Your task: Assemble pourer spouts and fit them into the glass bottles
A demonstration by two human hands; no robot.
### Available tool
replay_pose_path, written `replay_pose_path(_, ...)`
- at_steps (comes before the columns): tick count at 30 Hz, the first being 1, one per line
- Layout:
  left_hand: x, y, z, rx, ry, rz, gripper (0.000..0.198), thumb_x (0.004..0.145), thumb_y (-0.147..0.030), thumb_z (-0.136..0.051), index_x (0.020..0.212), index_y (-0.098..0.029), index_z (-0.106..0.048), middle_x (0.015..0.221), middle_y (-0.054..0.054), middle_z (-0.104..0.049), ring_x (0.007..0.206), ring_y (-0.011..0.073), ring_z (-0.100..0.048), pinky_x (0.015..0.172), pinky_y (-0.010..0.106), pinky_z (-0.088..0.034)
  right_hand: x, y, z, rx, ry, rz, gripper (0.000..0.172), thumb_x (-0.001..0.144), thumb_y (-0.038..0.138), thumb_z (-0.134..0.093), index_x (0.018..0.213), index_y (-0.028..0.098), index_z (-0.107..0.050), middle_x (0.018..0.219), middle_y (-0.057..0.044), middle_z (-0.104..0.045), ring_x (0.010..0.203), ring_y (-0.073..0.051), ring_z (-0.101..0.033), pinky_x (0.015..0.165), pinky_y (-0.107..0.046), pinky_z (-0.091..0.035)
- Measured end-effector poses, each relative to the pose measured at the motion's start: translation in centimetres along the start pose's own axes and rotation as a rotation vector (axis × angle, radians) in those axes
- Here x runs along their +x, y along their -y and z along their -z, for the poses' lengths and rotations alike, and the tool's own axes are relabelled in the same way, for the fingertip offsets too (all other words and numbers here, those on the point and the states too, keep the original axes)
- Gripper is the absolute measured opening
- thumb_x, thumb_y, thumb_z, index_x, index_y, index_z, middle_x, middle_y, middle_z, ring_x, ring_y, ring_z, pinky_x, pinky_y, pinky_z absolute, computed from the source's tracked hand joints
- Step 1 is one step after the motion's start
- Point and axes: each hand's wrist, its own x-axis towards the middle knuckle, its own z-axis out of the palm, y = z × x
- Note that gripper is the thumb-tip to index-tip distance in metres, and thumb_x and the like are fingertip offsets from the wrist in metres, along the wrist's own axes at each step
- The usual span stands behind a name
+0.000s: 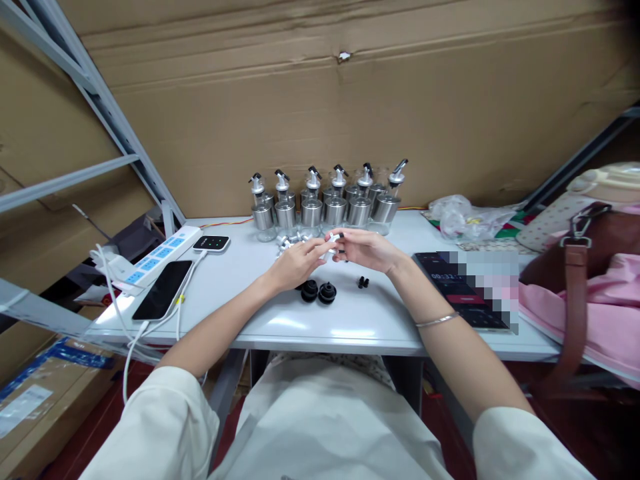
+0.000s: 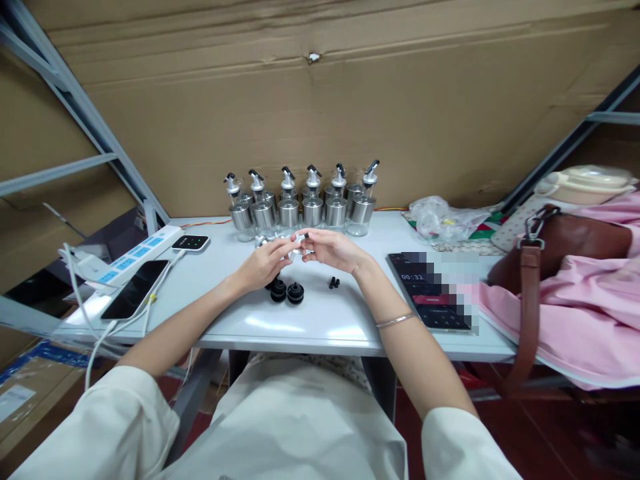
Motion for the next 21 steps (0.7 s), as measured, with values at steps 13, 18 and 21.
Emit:
replay_pose_path(13,0.07,-0.09,0.11,-0.041,0.016,0.017,0.039,0.099,-0.027,-0.033,0.137,-0.023,-0.033,0.122,0.013,-0.058,0.098,0.0196,-0.063,0.085,0.034,-0.050,0.33,-0.29,0.36,0.043,0.019,0.034,0.016,0.081,0.023,-0.061,0.094,0.016,-0.067,0.077,-0.003,-0.062,0.071,-0.014,-0.056,0.071,-0.029,-0.045)
replay_pose_path(18,0.15,0.05,0.33,-0.109,0.057,0.077,0.055,0.098,-0.037,-0.034,0.146,-0.023,-0.011,0.116,0.012,-0.062,0.084,0.0180,-0.065,0.081,0.035,-0.050,0.64,-0.36,0.10,0.080,-0.082,0.021,0.012,0.084,0.021,-0.055,0.083,0.016,-0.067,0.076,-0.003,-0.061,0.073,-0.015,-0.056,0.067,-0.028,-0.046)
replay_pose_path(21,0.01,0.10,0.40,-0.166,0.070,0.096,0.068,0.095,-0.044,-0.040,0.147,-0.024,-0.001,0.126,0.015,-0.056,0.086,0.0192,-0.063,0.082,0.037,-0.049,0.72,-0.19,0.32,0.106,-0.160,0.045,0.020,0.087,0.027,-0.052,0.076,0.017,-0.065,0.084,-0.004,-0.064,0.077,-0.016,-0.057,0.067,-0.029,-0.047)
